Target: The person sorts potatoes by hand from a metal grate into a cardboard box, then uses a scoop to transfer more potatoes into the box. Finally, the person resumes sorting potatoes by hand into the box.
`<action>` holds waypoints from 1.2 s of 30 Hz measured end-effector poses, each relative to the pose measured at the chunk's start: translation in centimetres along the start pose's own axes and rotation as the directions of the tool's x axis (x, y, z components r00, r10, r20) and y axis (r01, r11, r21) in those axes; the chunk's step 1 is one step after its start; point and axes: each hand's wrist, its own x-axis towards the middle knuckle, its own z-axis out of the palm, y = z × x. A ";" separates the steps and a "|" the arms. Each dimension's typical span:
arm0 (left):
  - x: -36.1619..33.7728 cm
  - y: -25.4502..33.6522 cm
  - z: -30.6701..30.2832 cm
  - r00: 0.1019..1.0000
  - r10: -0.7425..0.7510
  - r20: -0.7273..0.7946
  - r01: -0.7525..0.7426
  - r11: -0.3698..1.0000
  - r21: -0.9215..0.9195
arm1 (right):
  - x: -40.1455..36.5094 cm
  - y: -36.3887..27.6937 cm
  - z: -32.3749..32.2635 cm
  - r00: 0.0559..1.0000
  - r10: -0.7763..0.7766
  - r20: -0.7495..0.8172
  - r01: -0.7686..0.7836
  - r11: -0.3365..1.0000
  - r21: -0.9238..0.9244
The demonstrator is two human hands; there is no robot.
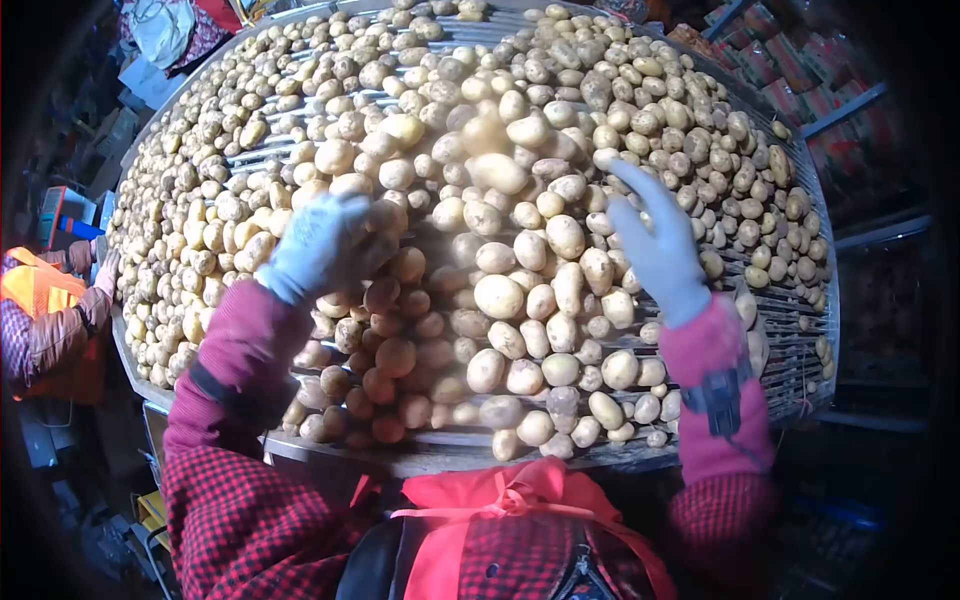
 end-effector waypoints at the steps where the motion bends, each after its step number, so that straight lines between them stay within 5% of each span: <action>1: 1.5 -0.9 -0.1 0.970 0.119 -0.212 -0.110 0.992 0.057 | 2.3 -0.7 1.8 0.996 -0.082 0.040 0.083 0.996 -0.031; 2: 3.2 -1.8 -0.3 0.880 0.242 -0.409 -0.202 0.970 0.137 | 4.7 -1.1 3.6 0.983 -0.165 0.082 0.170 0.984 -0.060; 4: 7.2 -2.5 -0.6 0.869 0.263 -0.418 -0.232 0.965 0.125 | 9.8 -0.7 7.6 0.943 -0.274 0.188 0.304 0.939 -0.161; 6: 12.0 -5.8 1.8 0.962 0.161 -0.221 -0.135 0.983 0.128 | 14.1 1.2 11.9 0.898 -0.350 0.265 0.422 0.854 -0.305; 9: 15.0 -6.6 3.0 0.998 -0.029 -0.060 0.040 0.983 0.180 | 15.9 0.0 14.7 0.901 0.016 0.433 0.316 0.660 -0.681; 13: 15.5 -7.7 2.5 0.993 -0.121 0.002 0.119 0.980 0.157 | 15.7 0.3 14.7 0.877 0.083 0.474 0.280 0.713 -0.643; 16: 13.5 -8.0 1.0 0.994 -0.098 0.041 0.095 0.993 0.071 | 12.0 -1.9 12.1 0.791 0.277 0.545 0.053 0.857 -0.512; 17: 12.5 -7.3 0.5 0.990 -0.136 0.042 0.135 0.991 0.023 | 10.8 0.1 11.9 0.740 0.241 0.628 -0.158 0.970 -0.186; 22: 6.8 -6.3 1.1 0.995 -0.088 -0.055 0.096 0.982 0.162 | 6.0 0.8 8.2 0.878 0.199 0.436 -0.300 0.937 0.176; 23: 4.5 -4.9 0.9 0.977 0.042 -0.209 -0.023 0.996 0.092 | 5.0 0.9 7.2 0.901 0.164 0.402 -0.308 0.895 0.324; 26: 1.2 -1.8 1.7 0.991 0.015 -0.131 0.027 0.951 0.308 | 2.5 0.3 3.8 0.974 0.015 0.226 -0.158 0.762 0.628; 29: -0.9 1.1 1.0 0.983 -0.100 -0.155 0.092 0.994 -0.057 | -1.7 -2.4 1.9 0.989 0.046 0.144 -0.144 0.568 0.810; 30: -1.7 0.6 2.2 0.936 0.052 -0.349 -0.098 0.988 -0.117 | -2.9 -2.6 2.1 0.970 0.115 0.216 -0.245 0.411 0.878; 31: -2.2 2.2 2.1 0.926 0.026 -0.376 -0.137 0.952 -0.273 | -4.2 -2.8 2.3 0.940 0.184 0.286 -0.325 0.234 0.916; 32: -2.5 4.3 2.2 0.919 -0.011 -0.395 -0.171 0.890 -0.423 | -5.9 -1.9 3.0 0.890 0.087 0.448 -0.456 0.138 0.879; 35: -3.3 10.1 3.4 0.929 0.027 -0.369 -0.283 0.693 -0.663 | -10.0 -2.6 6.2 0.911 0.017 0.412 -0.328 0.635 0.699; 36: -3.5 11.4 3.8 0.924 0.101 -0.369 -0.338 0.665 -0.666 | -10.9 -3.1 6.7 0.902 0.056 0.429 -0.380 0.575 0.724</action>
